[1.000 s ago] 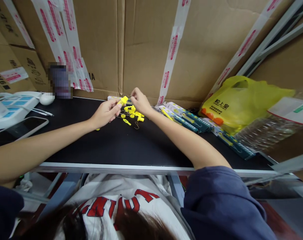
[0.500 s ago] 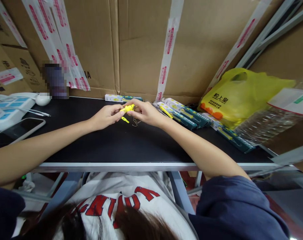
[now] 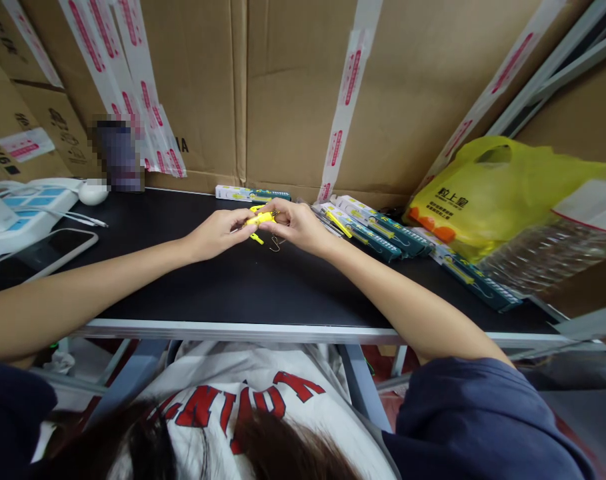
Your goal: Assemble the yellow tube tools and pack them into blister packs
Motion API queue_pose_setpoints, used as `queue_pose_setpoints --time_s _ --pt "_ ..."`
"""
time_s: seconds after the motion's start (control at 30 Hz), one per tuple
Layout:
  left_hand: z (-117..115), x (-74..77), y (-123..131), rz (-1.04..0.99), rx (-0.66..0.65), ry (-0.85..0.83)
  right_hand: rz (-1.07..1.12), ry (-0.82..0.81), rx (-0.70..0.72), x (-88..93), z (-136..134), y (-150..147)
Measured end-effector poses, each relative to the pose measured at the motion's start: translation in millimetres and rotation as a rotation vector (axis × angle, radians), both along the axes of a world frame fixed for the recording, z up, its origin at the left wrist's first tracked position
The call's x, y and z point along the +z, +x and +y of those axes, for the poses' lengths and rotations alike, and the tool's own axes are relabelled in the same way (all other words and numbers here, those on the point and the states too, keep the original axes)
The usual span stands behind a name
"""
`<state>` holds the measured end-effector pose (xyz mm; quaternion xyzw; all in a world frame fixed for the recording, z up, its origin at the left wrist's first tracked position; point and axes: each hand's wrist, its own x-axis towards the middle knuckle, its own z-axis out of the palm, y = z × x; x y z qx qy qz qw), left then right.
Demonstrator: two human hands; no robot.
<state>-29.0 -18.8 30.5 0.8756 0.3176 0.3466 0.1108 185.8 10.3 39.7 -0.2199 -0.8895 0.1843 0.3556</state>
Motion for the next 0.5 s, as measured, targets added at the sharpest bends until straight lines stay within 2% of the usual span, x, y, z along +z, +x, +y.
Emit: queue_pose_setpoints --time_s 0.23,0.37,0.5 --pt "-4 3.1 3 -0.055 0.021 -0.045 -0.006 -0.099 -0.018 3.1 -5 1" --pt "-9 6.2 6 -0.178 0.064 -0.326 0.067 -0.239 -0.037 8.1 -9 1" --pt "-9 7.3 9 -0.307 0.113 -0.629 0.112 -0.217 0.021 10.6 -11 0"
